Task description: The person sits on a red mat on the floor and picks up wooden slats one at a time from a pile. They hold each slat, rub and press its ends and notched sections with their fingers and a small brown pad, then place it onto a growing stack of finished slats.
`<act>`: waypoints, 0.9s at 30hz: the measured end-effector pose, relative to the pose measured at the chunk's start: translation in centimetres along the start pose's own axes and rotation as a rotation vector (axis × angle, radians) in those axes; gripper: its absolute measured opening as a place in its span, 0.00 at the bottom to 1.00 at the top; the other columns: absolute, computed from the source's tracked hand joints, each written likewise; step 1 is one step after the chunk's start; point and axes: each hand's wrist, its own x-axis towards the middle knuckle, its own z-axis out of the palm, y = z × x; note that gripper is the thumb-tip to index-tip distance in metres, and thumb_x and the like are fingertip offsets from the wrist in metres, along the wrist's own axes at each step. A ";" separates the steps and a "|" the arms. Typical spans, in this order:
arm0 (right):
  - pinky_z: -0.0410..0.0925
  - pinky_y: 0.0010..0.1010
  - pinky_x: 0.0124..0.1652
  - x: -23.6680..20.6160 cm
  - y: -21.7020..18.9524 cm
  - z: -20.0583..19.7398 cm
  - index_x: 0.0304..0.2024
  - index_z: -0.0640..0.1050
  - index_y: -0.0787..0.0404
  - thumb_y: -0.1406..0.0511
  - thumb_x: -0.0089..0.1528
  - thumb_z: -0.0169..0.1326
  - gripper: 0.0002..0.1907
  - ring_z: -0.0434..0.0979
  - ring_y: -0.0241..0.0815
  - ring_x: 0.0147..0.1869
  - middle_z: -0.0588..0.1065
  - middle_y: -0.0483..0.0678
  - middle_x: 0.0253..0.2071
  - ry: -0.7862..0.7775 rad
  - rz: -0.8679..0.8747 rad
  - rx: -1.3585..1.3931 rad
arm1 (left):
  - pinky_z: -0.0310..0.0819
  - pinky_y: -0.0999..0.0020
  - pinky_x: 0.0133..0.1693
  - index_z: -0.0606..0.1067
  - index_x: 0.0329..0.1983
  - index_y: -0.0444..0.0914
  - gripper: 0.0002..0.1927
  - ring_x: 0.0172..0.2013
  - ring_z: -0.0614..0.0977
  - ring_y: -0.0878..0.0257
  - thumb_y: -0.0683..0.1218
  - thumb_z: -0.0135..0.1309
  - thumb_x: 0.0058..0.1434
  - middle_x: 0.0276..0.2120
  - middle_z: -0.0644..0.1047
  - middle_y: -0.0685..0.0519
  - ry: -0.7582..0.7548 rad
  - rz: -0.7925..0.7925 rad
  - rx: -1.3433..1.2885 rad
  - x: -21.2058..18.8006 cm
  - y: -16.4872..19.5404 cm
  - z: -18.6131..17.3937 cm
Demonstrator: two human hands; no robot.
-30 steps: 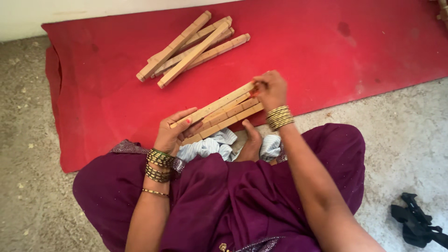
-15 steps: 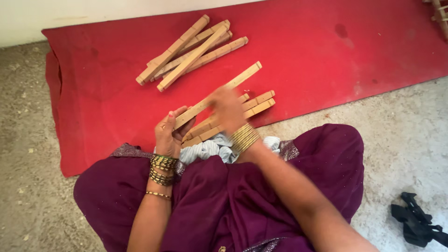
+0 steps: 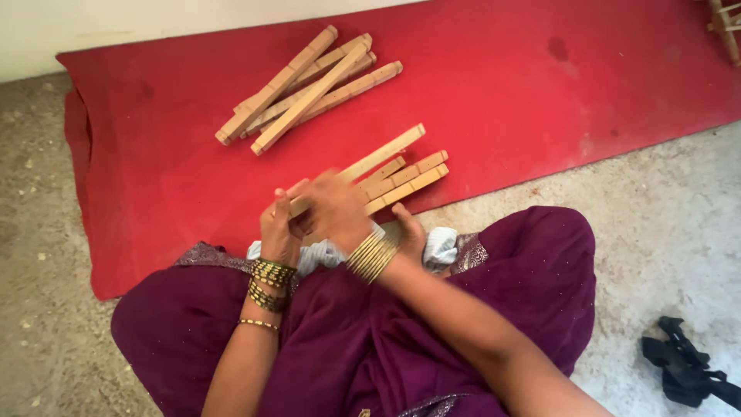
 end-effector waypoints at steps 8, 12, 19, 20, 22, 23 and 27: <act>0.72 0.38 0.44 0.8 4.2 -0.1 0.37 0.81 0.59 0.73 0.46 0.64 0.16 0.77 0.49 0.45 0.76 0.50 0.39 -0.031 0.106 0.012 | 0.86 0.65 0.48 0.75 0.54 0.26 0.23 0.47 0.85 0.57 0.52 0.49 0.69 0.48 0.81 0.42 0.067 0.072 0.034 -0.8 2.8 1.6; 0.76 0.35 0.43 0.1 13.0 -1.1 0.33 0.83 0.61 0.76 0.56 0.57 0.08 0.82 0.48 0.40 0.79 0.51 0.36 0.019 0.377 0.103 | 0.81 0.64 0.52 0.74 0.54 0.26 0.15 0.53 0.83 0.52 0.36 0.46 0.66 0.53 0.80 0.35 0.032 0.133 0.174 -1.0 4.4 3.0; 0.74 0.38 0.43 0.8 10.6 -0.4 0.36 0.83 0.63 0.72 0.54 0.63 0.07 0.81 0.50 0.42 0.78 0.54 0.39 0.003 0.360 0.095 | 0.84 0.60 0.53 0.70 0.54 0.29 0.14 0.54 0.84 0.52 0.36 0.44 0.66 0.56 0.78 0.35 0.060 0.161 -0.052 0.4 3.4 2.0; 0.74 0.38 0.44 0.7 8.4 0.1 0.36 0.84 0.62 0.73 0.53 0.62 0.08 0.81 0.49 0.43 0.78 0.54 0.41 -0.010 0.299 0.115 | 0.84 0.60 0.52 0.70 0.55 0.29 0.14 0.53 0.84 0.52 0.37 0.45 0.68 0.56 0.78 0.35 0.078 0.146 -0.041 0.5 3.2 1.8; 0.74 0.36 0.45 1.0 4.3 0.9 0.39 0.83 0.59 0.70 0.57 0.62 0.08 0.80 0.45 0.44 0.76 0.48 0.42 -0.197 0.295 0.172 | 0.84 0.61 0.49 0.70 0.57 0.29 0.14 0.51 0.84 0.52 0.39 0.47 0.70 0.56 0.78 0.35 0.094 0.135 -0.043 0.5 2.9 1.3; 0.74 0.36 0.46 1.2 2.5 1.2 0.39 0.83 0.59 0.70 0.57 0.62 0.08 0.79 0.46 0.45 0.76 0.48 0.41 -0.207 0.189 0.150 | 0.85 0.62 0.49 0.70 0.58 0.30 0.15 0.50 0.83 0.53 0.41 0.47 0.71 0.57 0.77 0.35 0.091 0.140 -0.057 0.4 2.9 1.1; 0.74 0.34 0.45 1.1 -0.1 1.5 0.41 0.83 0.58 0.70 0.52 0.62 0.14 0.77 0.43 0.46 0.75 0.46 0.43 -0.327 0.119 0.061 | 0.83 0.62 0.41 0.70 0.60 0.31 0.19 0.48 0.83 0.53 0.48 0.48 0.73 0.57 0.78 0.38 0.121 0.070 -0.157 0.1 2.8 1.0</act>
